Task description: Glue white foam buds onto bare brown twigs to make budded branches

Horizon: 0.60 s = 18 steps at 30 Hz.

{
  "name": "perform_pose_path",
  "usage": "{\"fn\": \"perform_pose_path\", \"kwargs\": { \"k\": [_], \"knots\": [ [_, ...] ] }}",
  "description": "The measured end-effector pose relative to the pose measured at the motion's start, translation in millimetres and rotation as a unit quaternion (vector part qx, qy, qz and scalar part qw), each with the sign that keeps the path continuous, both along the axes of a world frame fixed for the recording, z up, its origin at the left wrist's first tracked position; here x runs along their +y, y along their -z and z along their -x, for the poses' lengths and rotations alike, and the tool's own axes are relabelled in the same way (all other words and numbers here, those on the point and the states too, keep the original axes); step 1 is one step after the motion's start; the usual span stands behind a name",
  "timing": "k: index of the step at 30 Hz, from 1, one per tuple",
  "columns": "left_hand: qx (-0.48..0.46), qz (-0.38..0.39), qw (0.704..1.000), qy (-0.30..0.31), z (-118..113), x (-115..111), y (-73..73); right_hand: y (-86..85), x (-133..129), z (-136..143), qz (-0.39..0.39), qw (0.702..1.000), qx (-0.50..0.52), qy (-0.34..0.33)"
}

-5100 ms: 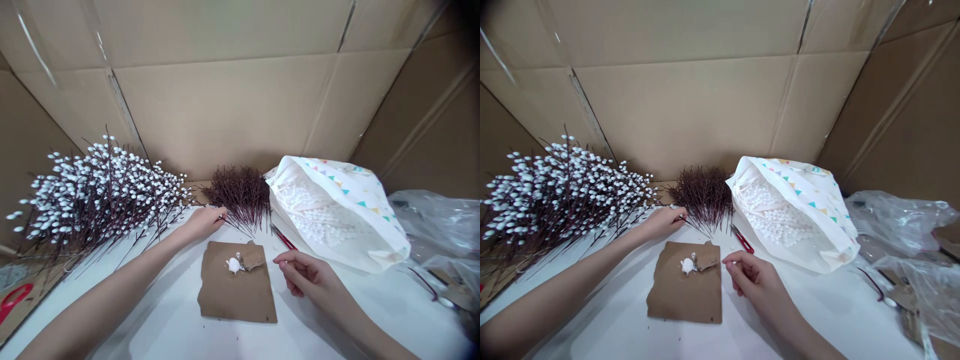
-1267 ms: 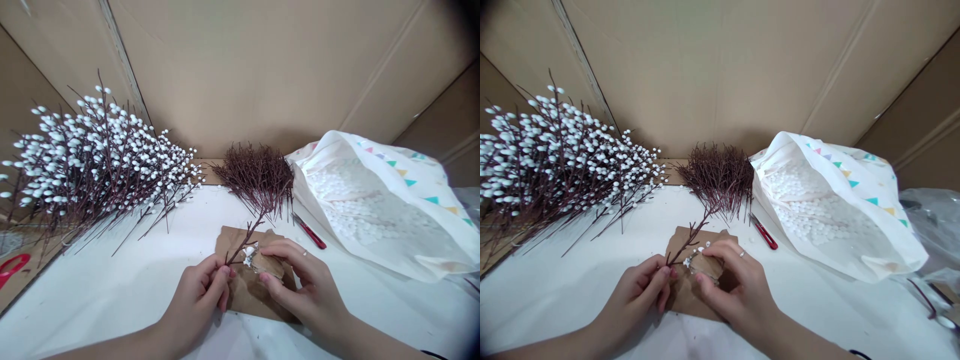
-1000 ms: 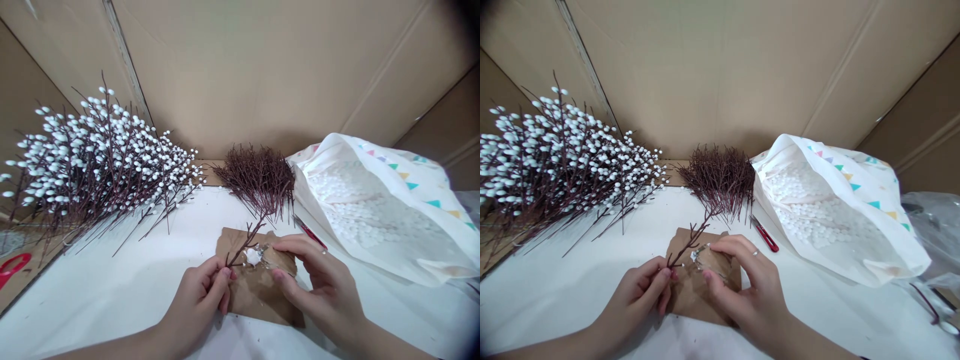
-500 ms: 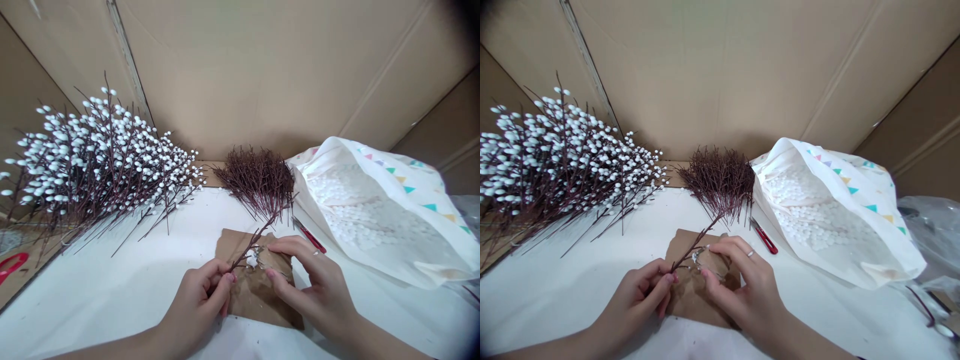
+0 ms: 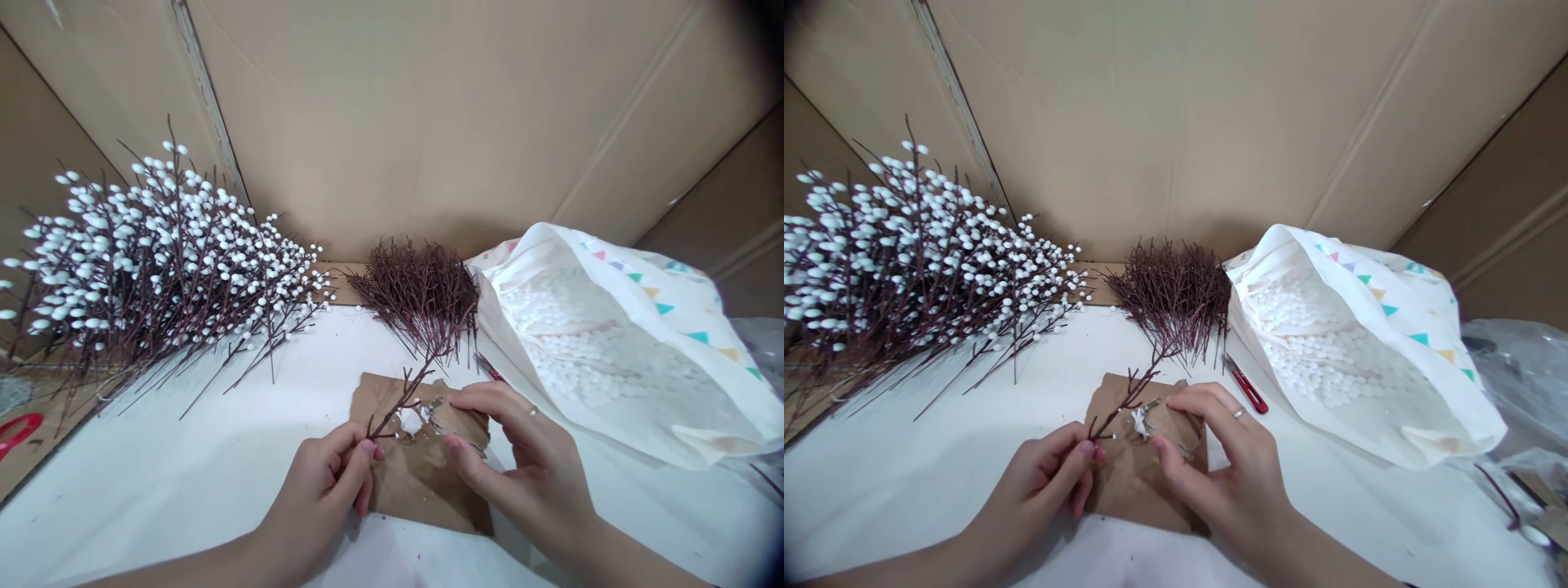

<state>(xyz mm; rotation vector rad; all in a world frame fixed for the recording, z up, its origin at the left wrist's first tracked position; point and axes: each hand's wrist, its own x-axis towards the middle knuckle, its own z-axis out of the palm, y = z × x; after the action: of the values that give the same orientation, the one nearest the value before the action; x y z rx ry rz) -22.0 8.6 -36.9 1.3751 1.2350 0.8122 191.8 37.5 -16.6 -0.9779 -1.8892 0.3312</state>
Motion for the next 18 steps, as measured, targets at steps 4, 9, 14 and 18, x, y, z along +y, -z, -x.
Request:
{"fn": "perform_pose_path", "kwargs": {
  "k": [4,9,14,18],
  "knots": [
    [0.005,0.007,1.0,0.001,0.5,-1.2,1.8,-3.4,2.6,-2.1,-0.005,1.0,0.0,0.014],
    [0.005,0.009,1.0,0.001,0.6,-0.5,2.3,-1.2,5.8,-2.9,0.012,1.0,-0.013,0.022],
    [0.001,0.008,1.0,0.001,0.4,0.3,3.2,2.4,5.9,-2.5,0.013,1.0,-0.019,0.02],
    [0.0,0.003,1.0,0.001,0.4,0.5,2.5,3.9,6.8,-3.2,0.009,0.999,-0.034,0.028]
  ]
}}
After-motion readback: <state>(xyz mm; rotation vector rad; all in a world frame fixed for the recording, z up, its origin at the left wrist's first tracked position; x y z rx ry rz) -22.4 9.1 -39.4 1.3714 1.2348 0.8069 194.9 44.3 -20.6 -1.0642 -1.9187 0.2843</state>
